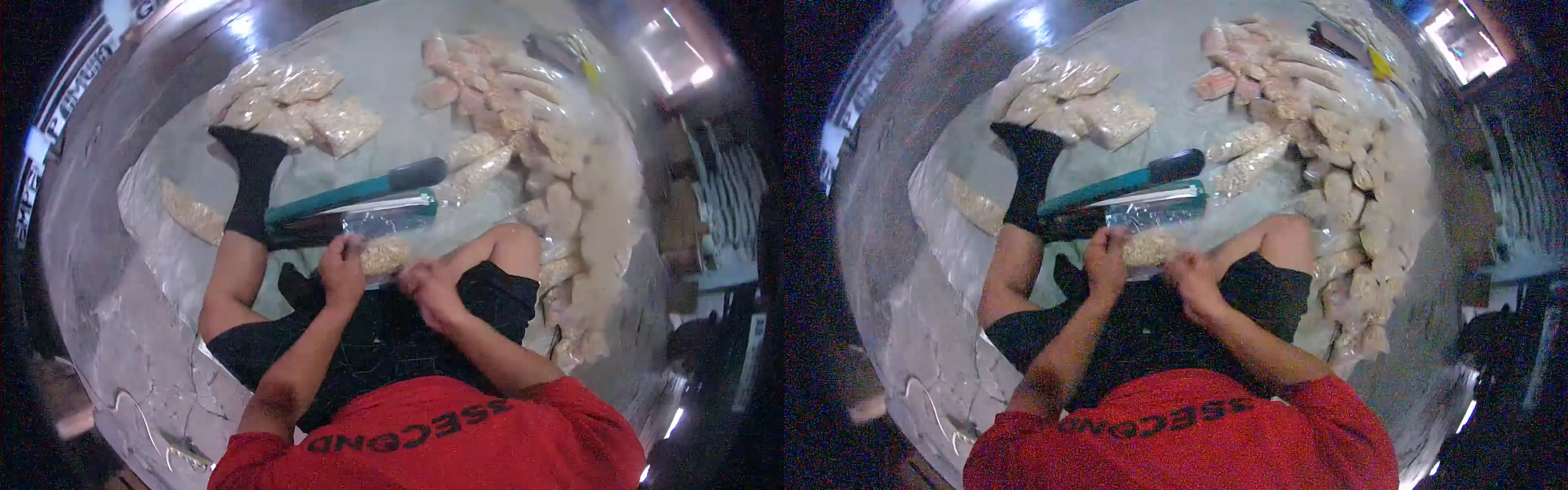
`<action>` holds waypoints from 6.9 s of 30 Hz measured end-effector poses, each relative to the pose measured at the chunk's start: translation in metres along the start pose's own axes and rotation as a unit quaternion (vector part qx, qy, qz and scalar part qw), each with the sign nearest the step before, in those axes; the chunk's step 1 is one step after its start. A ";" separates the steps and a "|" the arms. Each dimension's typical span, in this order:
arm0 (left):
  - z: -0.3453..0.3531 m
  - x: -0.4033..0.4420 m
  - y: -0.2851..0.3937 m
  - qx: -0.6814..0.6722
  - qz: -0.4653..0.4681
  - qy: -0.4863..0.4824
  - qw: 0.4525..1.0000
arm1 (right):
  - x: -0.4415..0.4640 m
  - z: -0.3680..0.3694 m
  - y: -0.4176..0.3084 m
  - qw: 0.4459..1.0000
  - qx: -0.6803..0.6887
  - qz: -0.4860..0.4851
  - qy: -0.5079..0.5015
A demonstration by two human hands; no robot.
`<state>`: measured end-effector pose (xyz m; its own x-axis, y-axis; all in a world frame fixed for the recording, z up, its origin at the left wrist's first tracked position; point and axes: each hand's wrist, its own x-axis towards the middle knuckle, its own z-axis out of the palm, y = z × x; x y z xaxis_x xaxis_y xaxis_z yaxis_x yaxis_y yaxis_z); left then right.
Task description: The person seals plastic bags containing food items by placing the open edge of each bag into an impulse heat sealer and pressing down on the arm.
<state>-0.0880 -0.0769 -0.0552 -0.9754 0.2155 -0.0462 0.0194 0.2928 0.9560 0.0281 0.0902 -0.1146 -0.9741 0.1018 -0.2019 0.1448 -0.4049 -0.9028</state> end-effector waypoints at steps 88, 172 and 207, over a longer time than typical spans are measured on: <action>-0.032 -0.032 -0.012 -0.062 -0.029 0.008 0.998 | 0.010 -0.015 -0.077 0.964 -0.200 -0.083 0.151; -0.030 0.038 -0.060 -0.237 -0.173 0.041 0.955 | 0.064 -0.003 -0.059 0.971 -0.095 0.028 0.217; -0.011 0.057 -0.048 -0.305 -0.216 0.087 0.923 | 0.094 -0.025 -0.026 0.932 -0.222 0.014 0.287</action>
<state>-0.1471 -0.0889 -0.1005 -0.8842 0.0334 -0.4658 -0.4563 -0.2742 0.8465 -0.0630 0.1329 -0.1193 -0.7333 0.6183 -0.2827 0.3502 -0.0128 -0.9366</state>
